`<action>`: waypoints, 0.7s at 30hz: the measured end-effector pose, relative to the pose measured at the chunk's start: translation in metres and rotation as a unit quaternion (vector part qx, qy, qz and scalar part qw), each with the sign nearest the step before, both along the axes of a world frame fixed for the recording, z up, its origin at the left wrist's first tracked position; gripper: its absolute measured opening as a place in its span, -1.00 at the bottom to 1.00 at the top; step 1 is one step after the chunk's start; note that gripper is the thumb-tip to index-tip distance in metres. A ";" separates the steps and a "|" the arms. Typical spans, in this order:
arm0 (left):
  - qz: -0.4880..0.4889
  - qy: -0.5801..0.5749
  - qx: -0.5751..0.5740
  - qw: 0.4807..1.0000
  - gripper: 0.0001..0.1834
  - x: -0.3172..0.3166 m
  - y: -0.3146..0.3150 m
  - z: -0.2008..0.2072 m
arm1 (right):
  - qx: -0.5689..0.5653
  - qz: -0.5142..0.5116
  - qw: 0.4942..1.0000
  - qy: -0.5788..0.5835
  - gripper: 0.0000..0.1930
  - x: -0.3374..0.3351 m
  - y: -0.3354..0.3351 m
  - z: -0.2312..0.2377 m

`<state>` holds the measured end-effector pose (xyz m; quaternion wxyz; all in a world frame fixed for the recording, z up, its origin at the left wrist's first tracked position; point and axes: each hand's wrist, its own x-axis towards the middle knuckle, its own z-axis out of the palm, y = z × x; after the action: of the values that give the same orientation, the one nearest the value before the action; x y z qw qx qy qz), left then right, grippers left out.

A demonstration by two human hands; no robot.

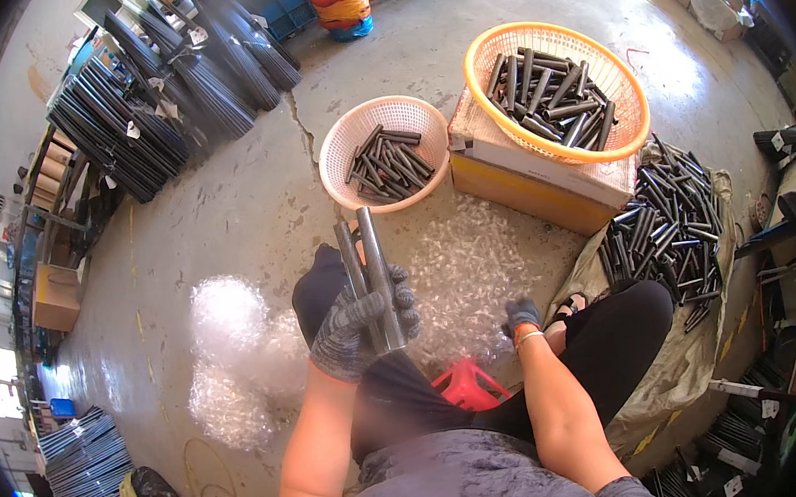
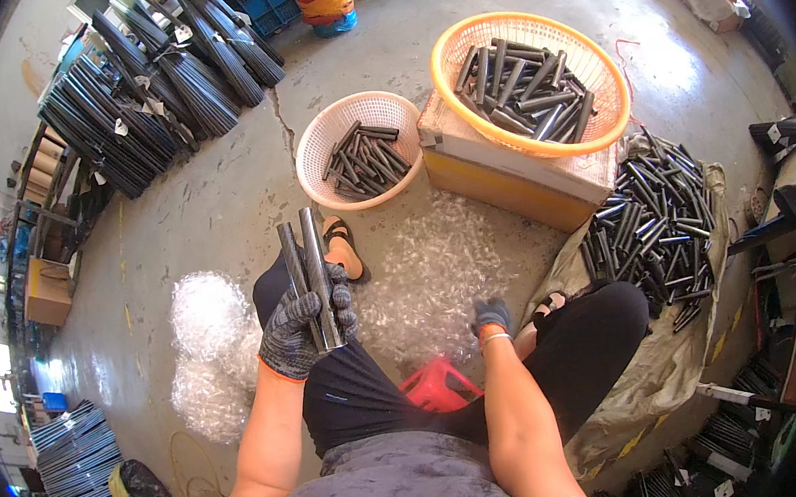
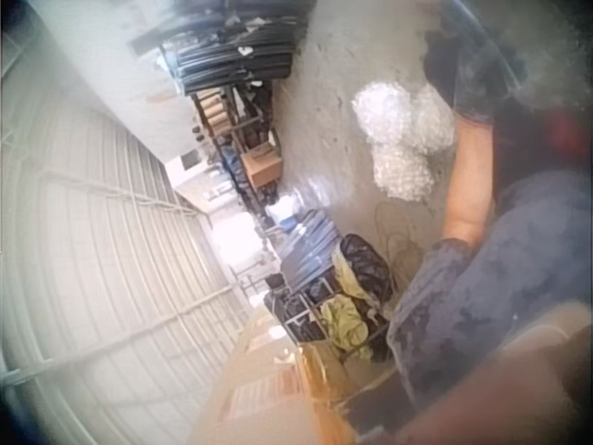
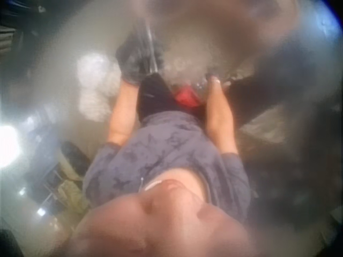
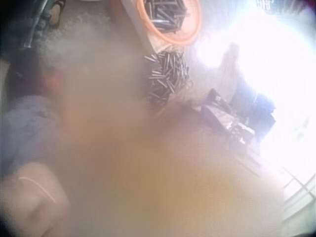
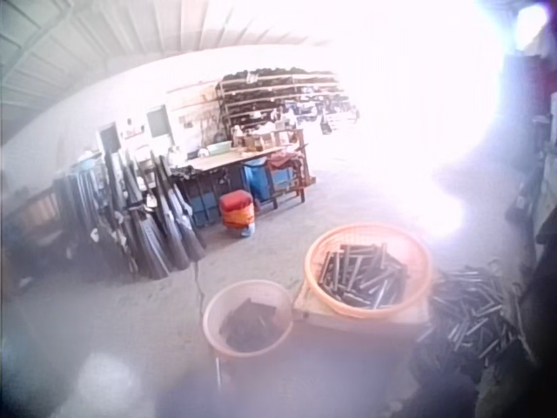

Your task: The person picks up metal pipes from a pile on the floor and places them into an orange basket, handling several at once.

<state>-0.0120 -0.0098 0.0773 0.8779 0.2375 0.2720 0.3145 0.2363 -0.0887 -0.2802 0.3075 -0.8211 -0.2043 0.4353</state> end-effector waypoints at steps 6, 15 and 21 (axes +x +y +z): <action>-0.019 -0.010 -0.032 0.999 -0.48 0.004 -0.006 -0.012 | 0.385 0.063 0.873 0.293 -0.49 -0.038 0.054 0.243; -0.019 0.003 0.016 1.000 -0.47 0.000 -0.004 0.004 | 0.243 0.314 0.882 0.252 -0.66 -0.035 0.052 0.208; -0.018 -0.030 0.008 0.999 -0.47 0.003 0.000 -0.001 | -0.148 0.194 0.962 -0.126 -0.47 0.014 -0.011 0.016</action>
<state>-0.0094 -0.0100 0.0765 0.8893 0.2396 0.2386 0.3079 0.2504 -0.0999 -0.2639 0.0639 -0.8502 -0.3301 0.4052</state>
